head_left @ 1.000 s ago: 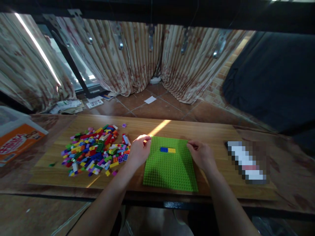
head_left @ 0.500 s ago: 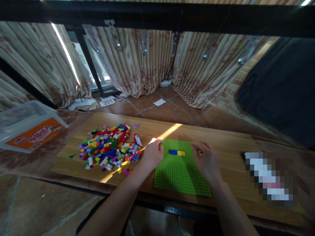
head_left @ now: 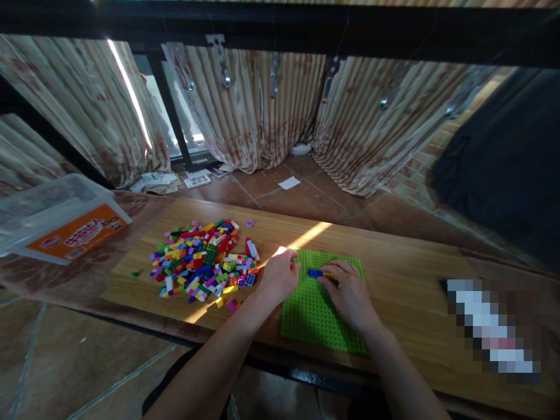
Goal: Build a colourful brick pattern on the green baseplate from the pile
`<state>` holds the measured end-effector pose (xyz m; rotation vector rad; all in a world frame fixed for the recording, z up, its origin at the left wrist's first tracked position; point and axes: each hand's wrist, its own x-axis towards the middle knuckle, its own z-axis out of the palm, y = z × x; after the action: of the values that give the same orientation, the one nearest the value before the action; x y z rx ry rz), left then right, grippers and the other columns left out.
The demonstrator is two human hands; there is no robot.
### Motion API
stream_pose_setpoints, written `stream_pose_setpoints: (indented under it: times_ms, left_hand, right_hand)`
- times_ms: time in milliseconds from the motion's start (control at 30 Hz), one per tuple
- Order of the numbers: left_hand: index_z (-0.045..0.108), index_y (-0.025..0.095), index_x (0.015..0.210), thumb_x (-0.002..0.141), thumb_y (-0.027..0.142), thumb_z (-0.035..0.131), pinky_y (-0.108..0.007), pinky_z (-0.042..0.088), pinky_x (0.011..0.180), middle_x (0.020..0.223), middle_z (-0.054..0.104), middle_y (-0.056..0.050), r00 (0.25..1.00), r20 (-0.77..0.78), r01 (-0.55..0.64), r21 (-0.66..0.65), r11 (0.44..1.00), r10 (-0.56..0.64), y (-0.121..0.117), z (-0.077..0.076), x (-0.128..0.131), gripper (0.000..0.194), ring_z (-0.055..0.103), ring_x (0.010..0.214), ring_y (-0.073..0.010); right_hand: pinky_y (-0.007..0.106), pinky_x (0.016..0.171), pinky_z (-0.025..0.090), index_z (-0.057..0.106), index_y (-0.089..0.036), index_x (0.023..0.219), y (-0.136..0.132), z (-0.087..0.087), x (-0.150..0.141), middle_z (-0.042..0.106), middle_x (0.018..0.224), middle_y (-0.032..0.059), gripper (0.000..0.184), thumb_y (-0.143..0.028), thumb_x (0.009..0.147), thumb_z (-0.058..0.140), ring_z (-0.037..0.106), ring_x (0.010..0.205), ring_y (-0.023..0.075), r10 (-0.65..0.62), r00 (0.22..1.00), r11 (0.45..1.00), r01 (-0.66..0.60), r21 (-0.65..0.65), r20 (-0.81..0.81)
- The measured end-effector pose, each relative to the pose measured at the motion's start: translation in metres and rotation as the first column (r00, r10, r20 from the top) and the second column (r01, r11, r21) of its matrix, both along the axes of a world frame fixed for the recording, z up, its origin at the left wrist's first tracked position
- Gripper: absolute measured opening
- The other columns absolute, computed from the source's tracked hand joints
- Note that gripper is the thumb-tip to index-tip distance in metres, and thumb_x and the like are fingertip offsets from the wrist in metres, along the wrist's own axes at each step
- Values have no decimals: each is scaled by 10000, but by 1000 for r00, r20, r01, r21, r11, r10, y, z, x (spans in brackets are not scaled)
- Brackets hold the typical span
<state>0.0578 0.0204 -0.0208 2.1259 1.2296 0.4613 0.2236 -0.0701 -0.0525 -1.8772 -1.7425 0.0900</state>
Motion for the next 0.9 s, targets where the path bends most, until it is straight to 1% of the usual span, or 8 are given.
stream_pose_setpoints:
  times_ms: [133,267,400,567,667,733,833,900]
  left_hand:
    - [649,108,1068,864,166,524,-326,486,811,908,667,-83,1000,15,5,-7,1000,-5,0,1,0,246,633,848,-208]
    - [647,117,1078,864,187,525,-325,489,801,897,671,-76,999,40,12,10,1000,-13,-1,-1,-1,255,635,834,-204]
    - [652,133,1079,859,208,534,-321,495,792,888,680,-67,998,56,1,17,1000,-2,-2,-3,0,261,638,812,-197]
    - [669,159,1040,861,210,521,-300,503,796,974,699,-68,995,101,-24,63,998,17,2,0,-4,238,644,847,-186]
    - [685,173,990,866,201,505,-304,492,861,1022,708,-67,990,104,-105,105,989,95,13,6,-15,220,643,940,-196]
    - [687,165,971,863,202,513,-315,481,891,1025,712,-74,979,78,-198,134,971,188,24,10,-27,209,639,975,-209]
    - [675,160,1007,876,232,514,-309,488,844,1016,709,-83,959,-6,-277,179,944,283,40,14,-48,220,648,922,-209]
    - [664,163,1013,880,250,517,-310,479,851,1009,702,-88,940,-95,-298,242,923,328,47,15,-61,216,646,929,-212]
  right_hand:
    - [462,879,478,699,-210,900,-1,-2,2,660,994,85,131,-276,877,587,578,964,270,13,1000,1000,-13,16,9]
    - [466,868,478,701,-220,893,-1,-5,6,665,987,84,153,-311,883,578,582,965,275,-8,1000,999,8,38,4]
    - [463,887,472,694,-213,889,-2,-8,12,667,992,82,166,-329,887,575,589,976,274,-12,999,1000,13,17,-36]
    - [458,898,471,694,-219,907,-2,-9,15,665,1004,78,180,-346,890,568,592,981,270,-3,998,1000,3,0,-59]
    - [458,899,472,693,-222,889,-2,-8,16,668,981,73,182,-340,897,555,595,966,264,5,997,1000,-6,-14,-71]
    - [459,900,471,694,-224,892,-2,-7,15,671,991,73,184,-343,897,554,595,976,266,2,998,1000,-2,-10,-70]
    - [459,894,473,696,-228,903,-2,-6,14,675,1009,75,189,-348,898,550,599,981,268,13,998,1000,-13,-2,-56]
    - [458,887,476,698,-230,900,-1,-6,14,679,1003,76,200,-354,903,541,606,972,268,25,999,1000,-25,-1,-45]
